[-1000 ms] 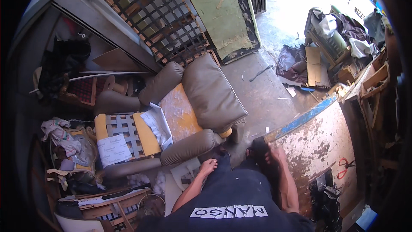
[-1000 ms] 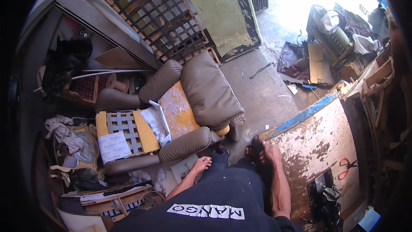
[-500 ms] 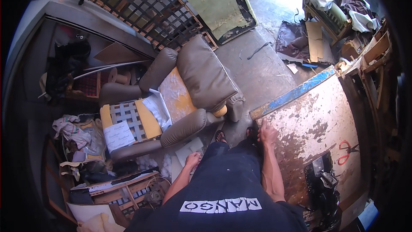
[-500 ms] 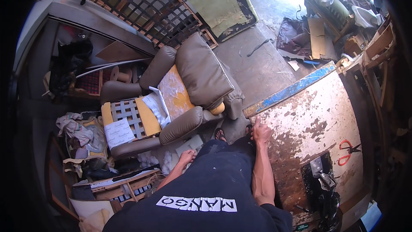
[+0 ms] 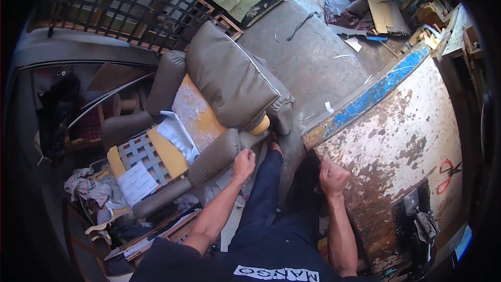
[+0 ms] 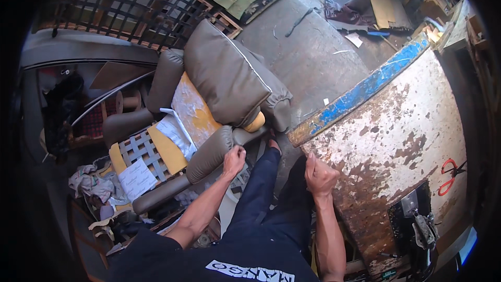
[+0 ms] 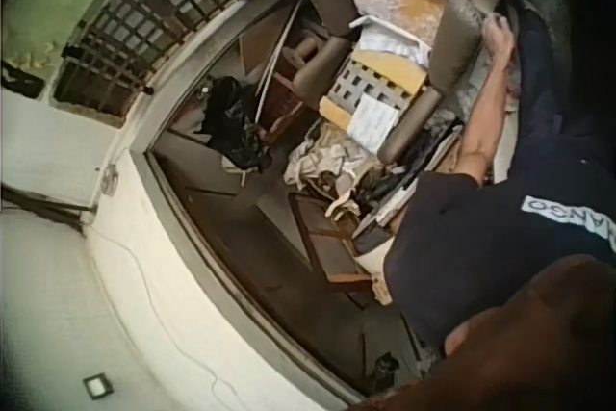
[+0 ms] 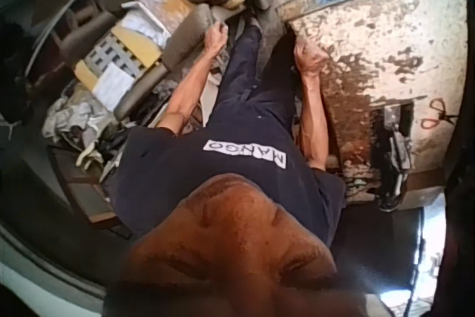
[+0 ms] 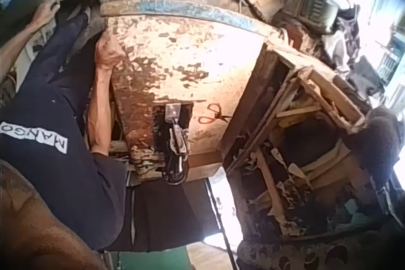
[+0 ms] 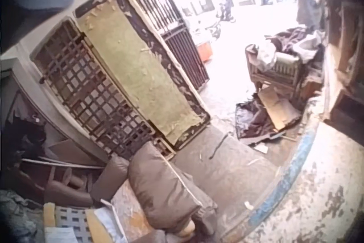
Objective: The person positions and fits a large padded brown leather cushion onto the base of an armchair by hand, tucking the edges into the frame and smoothing the surface.
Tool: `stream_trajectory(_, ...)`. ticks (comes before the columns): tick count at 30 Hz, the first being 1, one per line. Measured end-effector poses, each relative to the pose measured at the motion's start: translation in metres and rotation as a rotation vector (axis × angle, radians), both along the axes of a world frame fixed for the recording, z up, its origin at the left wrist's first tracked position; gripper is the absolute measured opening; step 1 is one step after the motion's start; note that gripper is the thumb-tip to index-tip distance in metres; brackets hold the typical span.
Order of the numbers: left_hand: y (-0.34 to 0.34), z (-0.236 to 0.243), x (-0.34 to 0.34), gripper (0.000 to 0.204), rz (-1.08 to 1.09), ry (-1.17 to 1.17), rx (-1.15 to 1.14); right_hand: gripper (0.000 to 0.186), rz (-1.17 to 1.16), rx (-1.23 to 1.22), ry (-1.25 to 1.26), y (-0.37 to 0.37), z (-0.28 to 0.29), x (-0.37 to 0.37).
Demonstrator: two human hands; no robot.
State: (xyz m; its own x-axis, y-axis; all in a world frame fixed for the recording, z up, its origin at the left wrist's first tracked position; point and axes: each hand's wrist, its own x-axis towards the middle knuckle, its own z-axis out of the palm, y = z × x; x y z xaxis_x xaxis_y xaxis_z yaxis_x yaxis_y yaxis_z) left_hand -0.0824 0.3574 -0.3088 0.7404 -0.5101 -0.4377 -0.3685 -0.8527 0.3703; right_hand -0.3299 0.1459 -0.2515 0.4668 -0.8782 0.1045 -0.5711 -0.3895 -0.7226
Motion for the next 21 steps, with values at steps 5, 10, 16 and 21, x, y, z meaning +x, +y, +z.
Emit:
stream_trajectory(5,-0.027,-0.073,0.045,0.022,-0.293,0.001,-0.047,0.036,-0.029,0.0,-0.03,0.007,0.003,0.019)
stream_trajectory(10,-0.016,-0.077,-0.008,0.035,-0.252,0.423,-0.138,0.044,-0.142,-0.123,0.118,0.011,-0.006,0.008)
stream_trajectory(16,0.112,-0.064,-0.022,0.032,-0.484,0.589,-0.056,0.049,-0.391,-0.073,0.397,0.023,-0.004,0.032)
stream_trajectory(21,0.062,-0.033,0.052,0.033,-0.721,0.518,0.052,0.049,-0.442,-0.027,0.357,0.054,-0.01,0.052)
